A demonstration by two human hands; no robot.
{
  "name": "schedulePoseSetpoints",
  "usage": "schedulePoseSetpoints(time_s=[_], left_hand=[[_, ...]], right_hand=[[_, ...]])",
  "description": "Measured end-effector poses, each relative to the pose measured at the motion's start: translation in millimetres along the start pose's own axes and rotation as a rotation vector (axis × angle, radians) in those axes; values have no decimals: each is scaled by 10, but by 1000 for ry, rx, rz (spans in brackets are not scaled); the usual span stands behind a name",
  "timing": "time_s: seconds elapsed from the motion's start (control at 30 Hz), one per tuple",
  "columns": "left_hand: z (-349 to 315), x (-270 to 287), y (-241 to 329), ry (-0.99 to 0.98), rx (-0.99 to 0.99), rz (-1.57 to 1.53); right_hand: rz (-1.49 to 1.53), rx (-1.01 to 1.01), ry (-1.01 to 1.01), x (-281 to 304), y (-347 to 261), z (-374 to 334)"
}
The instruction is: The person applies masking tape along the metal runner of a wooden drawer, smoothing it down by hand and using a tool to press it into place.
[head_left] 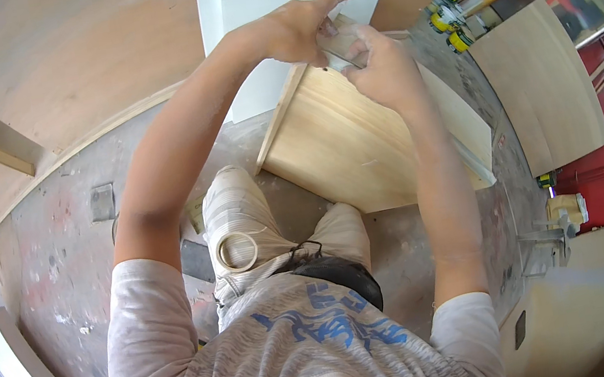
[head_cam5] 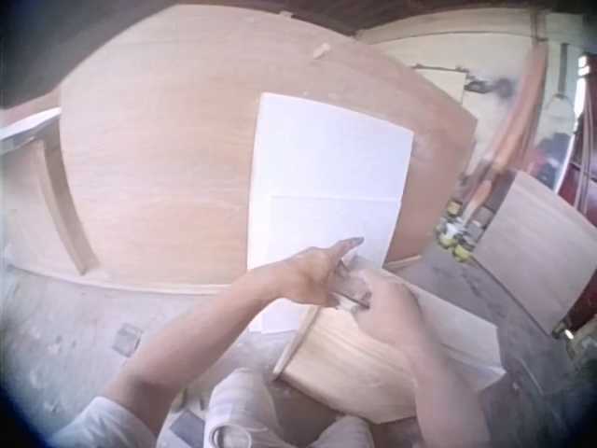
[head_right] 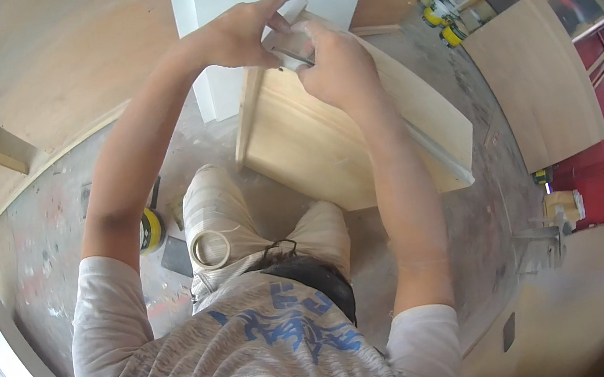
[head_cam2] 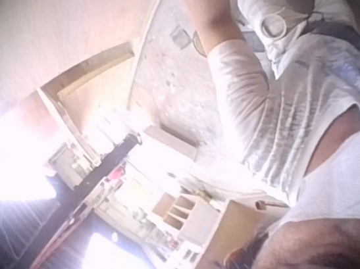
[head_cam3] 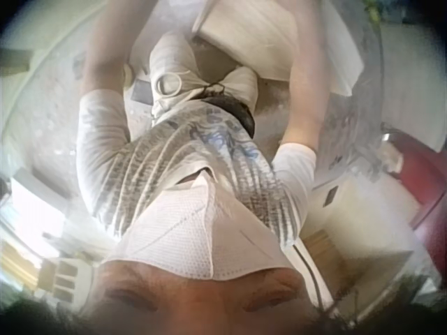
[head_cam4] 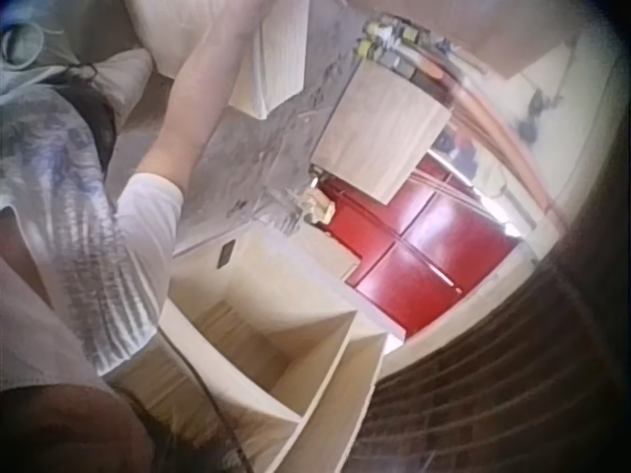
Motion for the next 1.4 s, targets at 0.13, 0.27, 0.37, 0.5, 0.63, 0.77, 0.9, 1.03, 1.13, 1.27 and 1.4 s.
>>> schedulePoseSetpoints(time_s=[0.13, 0.27, 0.37, 0.5, 0.63, 0.77, 0.9, 1.03, 1.13, 1.27, 1.4], left_hand=[[104, -135, 96, -111, -34, -24], [149, -243, 201, -134, -36, 80], [169, -231, 124, -133, -53, 65], [206, -260, 153, -141, -73, 105], [227, -382, 292, -133, -123, 41], [236, -390, 325, -120, -134, 52], [231, -234, 261, -163, -86, 33], [207, -91, 220, -197, -6, 67], [257, -73, 220, -255, 9, 103], [332, -27, 183, -335, 26, 127], [298, 26, 241, -387, 53, 140]], right_hand=[[-32, 10, 0, 46, 106, -158], [-30, -58, 24, 25, 274, -291], [-12, -39, 74, 56, 316, -375], [-53, -65, 126, 101, 384, -522], [-52, -27, 165, 54, 318, -415], [-10, 4, 160, 31, 333, -412], [-45, -49, 164, 159, 547, -710], [-15, -105, 180, 276, 582, -890], [-15, -110, 110, 340, 550, -832], [-55, -76, 51, 310, 649, -790], [-21, -147, -5, 372, 572, -786]])
Point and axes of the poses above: each hand's wrist, its own z-axis towards the middle knuckle, its own x-axis out of the back of the hand, y = z × x, the point moved 2 cm from there along z, towards the middle knuckle, and after that the axes turned 12 degrees about x, right-handed, at the moved point
